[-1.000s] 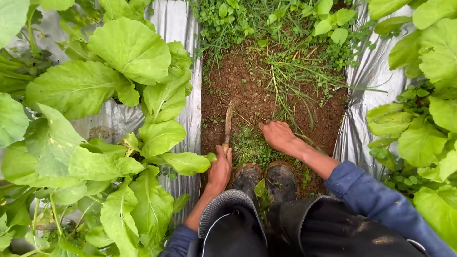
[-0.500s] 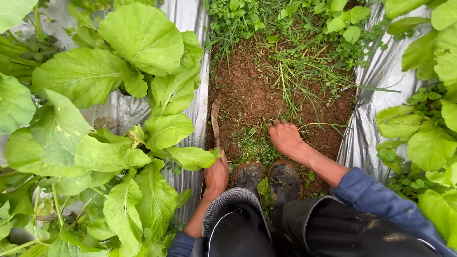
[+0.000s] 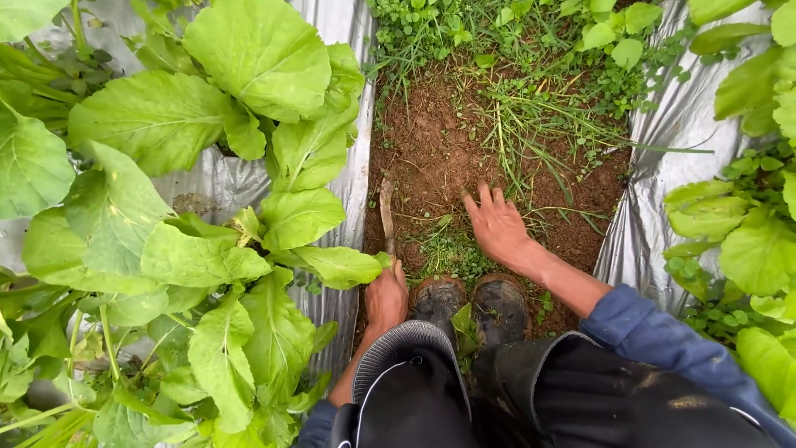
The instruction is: The person uses a hand hoe to loosen the soil and remove weeds from a narrow path between rows of leafy green vegetables. They repeatedly scrape the tool against the ground and pull up unwanted plants by hand, gathering them into a pile.
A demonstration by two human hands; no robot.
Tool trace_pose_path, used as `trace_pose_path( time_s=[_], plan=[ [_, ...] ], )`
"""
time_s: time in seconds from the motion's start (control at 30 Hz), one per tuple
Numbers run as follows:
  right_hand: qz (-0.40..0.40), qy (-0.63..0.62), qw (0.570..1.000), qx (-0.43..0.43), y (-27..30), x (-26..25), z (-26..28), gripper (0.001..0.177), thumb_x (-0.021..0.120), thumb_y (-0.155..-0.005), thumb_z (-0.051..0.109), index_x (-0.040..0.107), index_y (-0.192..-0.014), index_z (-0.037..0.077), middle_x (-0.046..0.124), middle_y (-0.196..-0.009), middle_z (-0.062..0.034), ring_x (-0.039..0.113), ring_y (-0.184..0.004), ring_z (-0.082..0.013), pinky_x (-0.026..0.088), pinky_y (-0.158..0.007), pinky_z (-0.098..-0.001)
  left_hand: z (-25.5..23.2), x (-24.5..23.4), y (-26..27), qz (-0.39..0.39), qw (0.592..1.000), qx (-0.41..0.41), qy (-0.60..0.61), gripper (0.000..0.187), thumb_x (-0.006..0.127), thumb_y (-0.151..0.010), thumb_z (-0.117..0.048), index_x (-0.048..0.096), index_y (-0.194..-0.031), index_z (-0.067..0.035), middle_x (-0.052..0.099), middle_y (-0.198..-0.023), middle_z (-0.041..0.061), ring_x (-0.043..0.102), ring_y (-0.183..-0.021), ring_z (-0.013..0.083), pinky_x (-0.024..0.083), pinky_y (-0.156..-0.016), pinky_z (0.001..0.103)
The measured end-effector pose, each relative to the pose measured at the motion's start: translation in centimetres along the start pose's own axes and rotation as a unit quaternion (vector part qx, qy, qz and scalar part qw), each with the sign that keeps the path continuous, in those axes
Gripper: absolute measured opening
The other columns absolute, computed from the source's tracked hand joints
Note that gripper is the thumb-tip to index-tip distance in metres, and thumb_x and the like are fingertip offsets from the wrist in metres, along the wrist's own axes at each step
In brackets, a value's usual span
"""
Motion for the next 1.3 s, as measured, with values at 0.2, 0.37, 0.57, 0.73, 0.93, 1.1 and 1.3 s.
trace_pose_path(
  time_s=[0.2,0.37,0.57,0.73,0.93,1.1,1.3],
  plan=[
    [0.115,0.024,0.986,-0.117,0.8,6.0,-2.3,0.043,0.04,-0.093,-0.007,0.063,-0.129,-0.003,0.059,-0.131,-0.0358,0.065,-0.119,-0.047,0.063,-0.083,-0.0527,-0.9,-3.1,2.4,0.118,0.991,-0.054,0.032,0.045,0.039,-0.109,-0.044,0.054,-0.125,-0.004,0.07,-0.077,0.022,0.073,-0.07,0.0339,0.057,-0.063,0.046],
    [0.201,0.012,0.977,-0.066,0.9,0.6,-2.0,0.025,0.071,-0.095,0.024,0.078,-0.108,0.004,0.069,-0.121,-0.0279,0.074,-0.091,-0.0298,0.063,-0.074,-0.0381,-0.6,-5.3,3.7,0.148,0.981,-0.124,0.024,0.051,0.046,-0.104,-0.054,0.052,-0.129,-0.01,0.068,-0.075,0.017,0.068,-0.066,0.0314,0.052,-0.06,0.043],
    [-0.096,-0.115,0.986,0.067,-0.4,-3.6,-3.8,0.046,0.068,-0.095,0.022,0.064,-0.132,-0.005,0.062,-0.126,-0.0317,0.066,-0.116,-0.0459,0.061,-0.086,-0.058,1.8,-0.6,-0.9,0.018,0.995,0.0,0.1,0.055,0.061,-0.102,-0.04,0.049,-0.142,-0.004,0.074,-0.091,0.021,0.073,-0.075,0.0362,0.061,-0.059,0.048],
    [-0.147,-0.135,0.977,0.074,0.2,-5.7,-2.6,0.061,0.068,-0.096,0.019,0.049,-0.148,-0.007,0.041,-0.147,-0.0378,0.045,-0.137,-0.0502,0.048,-0.106,-0.0641,-5.6,-3.2,-2.8,0.011,0.993,0.023,0.118,0.053,0.052,-0.106,-0.031,0.04,-0.141,0.007,0.067,-0.101,0.031,0.07,-0.083,0.0447,0.061,-0.062,0.054],
    [-0.223,-0.071,0.967,0.106,-5.8,5.5,-11.2,0.033,0.055,-0.102,0.008,0.059,-0.133,-0.002,0.061,-0.124,-0.0251,0.065,-0.117,-0.0393,0.058,-0.09,-0.0567,-8.6,-0.8,-6.1,0.014,0.987,0.009,0.161,0.032,0.054,-0.103,-0.034,0.053,-0.108,-0.002,0.068,-0.078,0.033,0.07,-0.071,0.0514,0.049,-0.05,0.054],
    [-0.271,-0.041,0.952,0.139,-2.9,4.2,-12.3,0.025,0.056,-0.104,0.019,0.074,-0.111,0.003,0.067,-0.12,-0.0209,0.068,-0.113,-0.0363,0.064,-0.079,-0.0477,-12.3,1.4,-10.3,0.036,0.996,0.02,0.074,0.036,0.046,-0.106,-0.039,0.053,-0.106,-0.004,0.07,-0.076,0.028,0.074,-0.068,0.0434,0.053,-0.05,0.049],
    [-0.237,-0.062,0.957,0.158,0.9,4.9,-9.6,0.066,0.06,-0.099,0.026,0.04,-0.156,0.0,0.043,-0.155,-0.0276,0.047,-0.136,-0.0407,0.053,-0.096,-0.0493,-14.8,3.5,-10.8,0.054,0.994,0.068,0.06,0.035,0.041,-0.107,-0.033,0.05,-0.109,0.001,0.069,-0.074,0.029,0.073,-0.063,0.0408,0.053,-0.047,0.045]
  ],
)
Point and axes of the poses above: each hand's wrist, its own y-axis away from the middle knuckle, its own x-axis out of the palm, z = x × y, the point moved 1 cm from there along -y, towards the middle knuckle
